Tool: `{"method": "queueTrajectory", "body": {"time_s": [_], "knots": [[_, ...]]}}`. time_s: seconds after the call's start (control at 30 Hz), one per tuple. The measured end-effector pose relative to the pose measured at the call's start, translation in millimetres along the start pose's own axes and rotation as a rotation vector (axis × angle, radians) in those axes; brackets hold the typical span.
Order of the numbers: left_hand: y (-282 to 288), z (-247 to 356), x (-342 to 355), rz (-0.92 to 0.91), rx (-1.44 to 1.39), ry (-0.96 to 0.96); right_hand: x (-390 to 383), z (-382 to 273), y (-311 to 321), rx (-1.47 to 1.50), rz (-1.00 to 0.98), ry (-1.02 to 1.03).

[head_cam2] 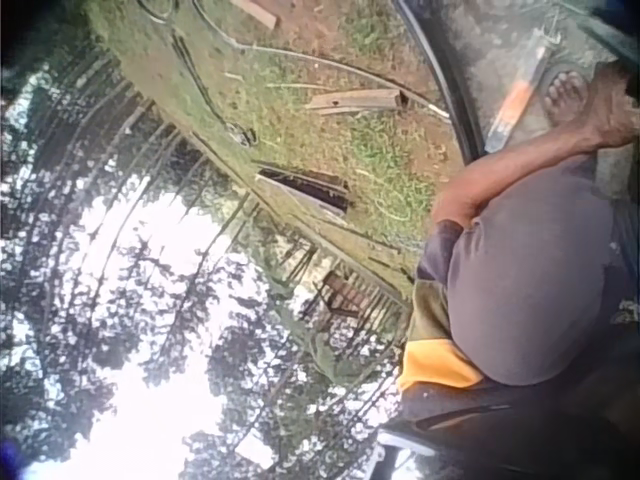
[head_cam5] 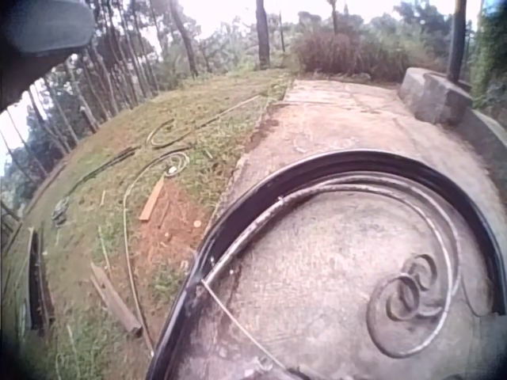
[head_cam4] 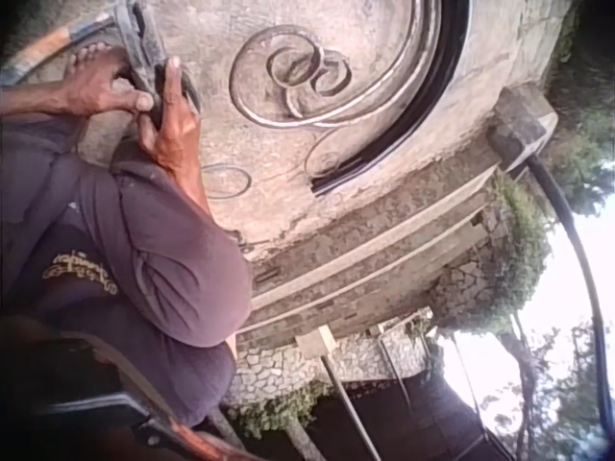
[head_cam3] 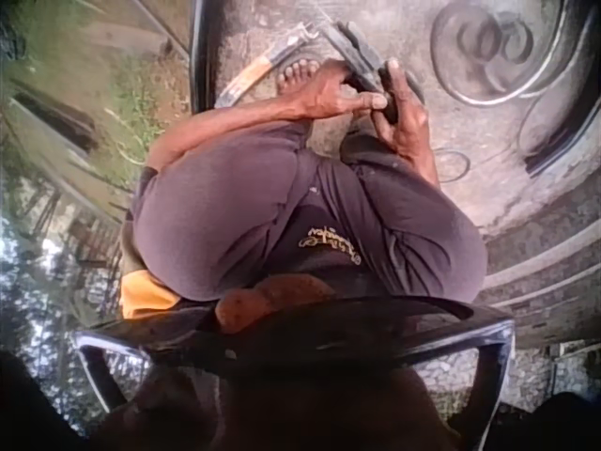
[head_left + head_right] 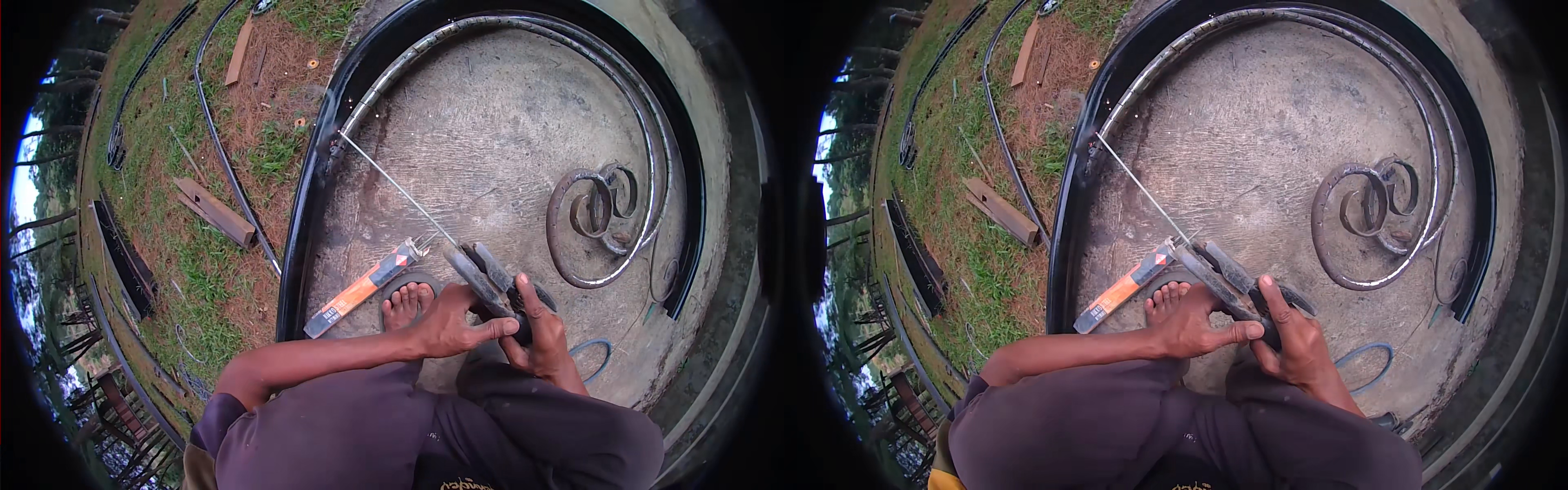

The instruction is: The person welds curved and straight metal rods onto a circular metal frame using a handheld welding torch and a filler rod.

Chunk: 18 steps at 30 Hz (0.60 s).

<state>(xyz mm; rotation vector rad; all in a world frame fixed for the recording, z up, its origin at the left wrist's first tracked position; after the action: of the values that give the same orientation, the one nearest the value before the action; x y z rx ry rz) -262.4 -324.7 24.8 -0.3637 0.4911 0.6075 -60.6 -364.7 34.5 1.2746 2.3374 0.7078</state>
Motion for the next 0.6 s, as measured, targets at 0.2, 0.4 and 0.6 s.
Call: {"method": "queueTrajectory", "body": {"time_s": [0.2, 0.4, 0.6], "knots": [[-5.0, -4.6, -1.5, 0.084, 0.073, -0.049, 1.8, -2.5, -1.0, 0.001, 0.002, 0.023], [-3.8, -4.4, -3.6, 0.090, 0.070, -0.045, 1.2, -2.4, -1.6, 0.003, -0.012, 0.011], [-2.7, -6.0, -3.3, 0.046, 0.005, -0.021, -0.3, -1.6, -2.8, 0.006, -0.039, -0.008]]}}
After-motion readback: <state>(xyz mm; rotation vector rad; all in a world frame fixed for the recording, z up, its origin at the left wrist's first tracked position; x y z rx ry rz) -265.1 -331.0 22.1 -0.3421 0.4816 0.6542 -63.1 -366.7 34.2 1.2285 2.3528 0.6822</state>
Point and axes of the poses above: each hand's wrist, its own x-axis towards the middle knuckle, its own y-axis out of the back of the hand, z = x × y, the point moved 2 cm from there along x, towards the middle knuckle, and after that the axes turned 10 degrees about -z, right-handed, at the moved point
